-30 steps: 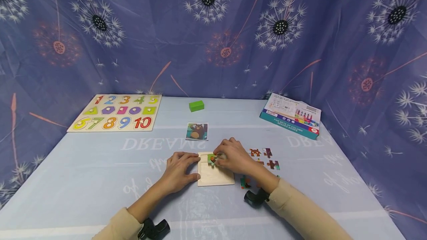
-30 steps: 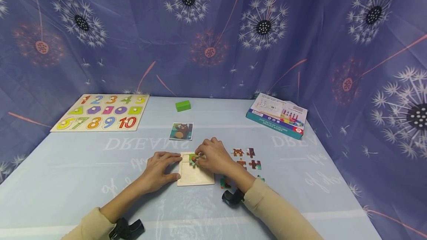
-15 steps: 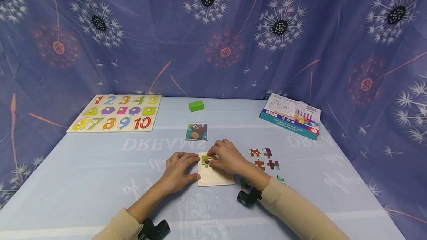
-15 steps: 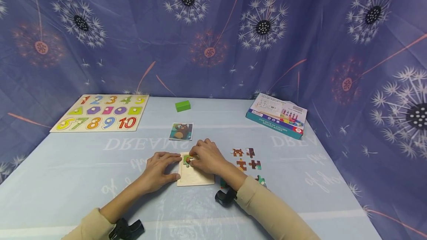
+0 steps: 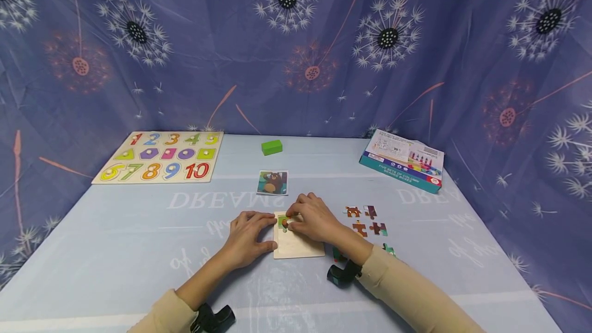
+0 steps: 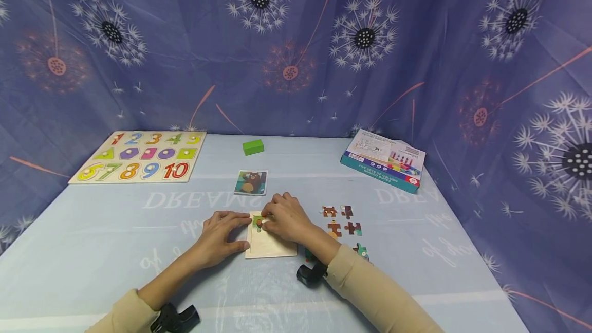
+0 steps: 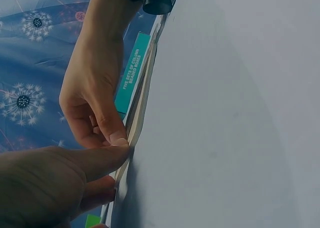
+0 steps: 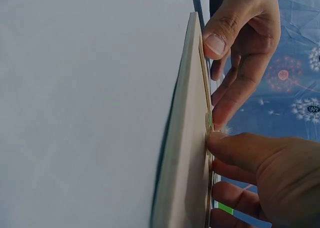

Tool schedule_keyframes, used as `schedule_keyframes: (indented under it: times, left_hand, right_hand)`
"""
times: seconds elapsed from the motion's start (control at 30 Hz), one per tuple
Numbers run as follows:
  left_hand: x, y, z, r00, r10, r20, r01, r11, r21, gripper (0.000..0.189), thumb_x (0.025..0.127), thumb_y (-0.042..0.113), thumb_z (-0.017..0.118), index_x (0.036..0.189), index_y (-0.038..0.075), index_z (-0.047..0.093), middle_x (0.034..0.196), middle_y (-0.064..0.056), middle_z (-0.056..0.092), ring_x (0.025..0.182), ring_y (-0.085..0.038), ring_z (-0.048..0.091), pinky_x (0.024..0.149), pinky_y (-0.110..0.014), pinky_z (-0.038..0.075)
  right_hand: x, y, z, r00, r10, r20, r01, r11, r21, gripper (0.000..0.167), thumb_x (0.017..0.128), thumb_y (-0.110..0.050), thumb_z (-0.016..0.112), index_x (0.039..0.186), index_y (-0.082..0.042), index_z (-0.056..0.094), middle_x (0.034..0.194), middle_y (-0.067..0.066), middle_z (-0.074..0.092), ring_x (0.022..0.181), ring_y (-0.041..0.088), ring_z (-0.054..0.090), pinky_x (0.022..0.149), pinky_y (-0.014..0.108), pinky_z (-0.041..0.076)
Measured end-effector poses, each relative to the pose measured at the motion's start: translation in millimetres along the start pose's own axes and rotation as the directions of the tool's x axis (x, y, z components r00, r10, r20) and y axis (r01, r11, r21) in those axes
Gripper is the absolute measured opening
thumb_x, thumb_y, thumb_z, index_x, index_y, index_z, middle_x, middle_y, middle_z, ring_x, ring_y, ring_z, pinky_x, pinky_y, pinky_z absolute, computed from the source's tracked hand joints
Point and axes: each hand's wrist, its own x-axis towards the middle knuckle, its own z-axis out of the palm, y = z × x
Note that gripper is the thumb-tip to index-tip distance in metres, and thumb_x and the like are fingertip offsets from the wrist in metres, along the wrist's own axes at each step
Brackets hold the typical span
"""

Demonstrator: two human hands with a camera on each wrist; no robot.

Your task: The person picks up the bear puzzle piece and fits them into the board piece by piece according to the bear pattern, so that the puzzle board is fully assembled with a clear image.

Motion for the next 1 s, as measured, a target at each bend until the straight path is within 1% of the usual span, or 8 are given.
schedule_keyframes:
  times: [0.23, 0.47, 0.67, 0.87, 1.0]
  left_hand:
    - [-0.2, -0.1, 0.5, 1.000, 0.001, -0.003, -0.001, 1.000, 0.005, 0.048, 0.074, 0.024, 0.078, 0.118, 0.011, 0.064, 0.128, -0.002, 0.059, 0.122, -0.031, 0.040, 0.097, -0.057, 0.026]
    - [0.7, -0.3, 0.8, 1.000, 0.011, -0.010, -0.010, 1.000, 0.008, 0.048, 0.073, 0.023, 0.078, 0.117, 0.010, 0.065, 0.127, -0.003, 0.060, 0.121, -0.032, 0.041, 0.097, -0.056, 0.026]
    - [0.1, -0.5, 0.2, 1.000, 0.010, -0.005, -0.010, 1.000, 0.003, 0.048, 0.073, 0.024, 0.078, 0.118, 0.010, 0.064, 0.127, -0.003, 0.060, 0.122, -0.032, 0.041, 0.097, -0.057, 0.025]
    - [0.1, 0.0, -0.1, 1.000, 0.010, -0.001, -0.010, 1.000, 0.000, 0.048, 0.073, 0.023, 0.077, 0.118, 0.009, 0.064, 0.127, -0.004, 0.060, 0.122, -0.032, 0.040, 0.098, -0.057, 0.025]
    - [-0.3, 0.4, -0.3, 1.000, 0.009, -0.007, -0.009, 1.000, -0.001, 0.048, 0.073, 0.023, 0.078, 0.117, 0.010, 0.065, 0.127, -0.003, 0.060, 0.122, -0.032, 0.040, 0.098, -0.056, 0.025]
  right_hand:
    - [0.5, -2, 1, 1.000, 0.013, -0.007, -0.013, 1.000, -0.008, 0.022, 0.079, -0.034, 0.074, 0.097, -0.020, 0.072, 0.092, -0.003, 0.058, 0.086, 0.014, 0.045, 0.079, 0.033, 0.037]
    - [0.2, -1, 3, 1.000, 0.002, -0.026, -0.003, 1.000, -0.006, 0.021, 0.079, -0.032, 0.074, 0.096, -0.020, 0.072, 0.091, -0.003, 0.057, 0.085, 0.014, 0.045, 0.079, 0.033, 0.036]
    - [-0.2, -2, 1, 1.000, 0.012, -0.008, -0.011, 1.000, 0.005, 0.021, 0.081, -0.033, 0.072, 0.098, -0.021, 0.073, 0.094, -0.003, 0.059, 0.087, 0.014, 0.045, 0.082, 0.035, 0.037]
    - [-4.0, 2, -10, 0.999, 0.031, -0.024, -0.031, 0.999, 0.010, 0.027, 0.080, -0.034, 0.073, 0.102, -0.018, 0.072, 0.096, -0.002, 0.061, 0.089, 0.016, 0.047, 0.083, 0.036, 0.038]
    - [-12.7, 15, -24, 0.996, 0.074, -0.054, -0.073, 0.997, 0.029, 0.028, 0.080, -0.031, 0.073, 0.104, -0.016, 0.071, 0.097, 0.001, 0.061, 0.089, 0.017, 0.047, 0.083, 0.037, 0.038]
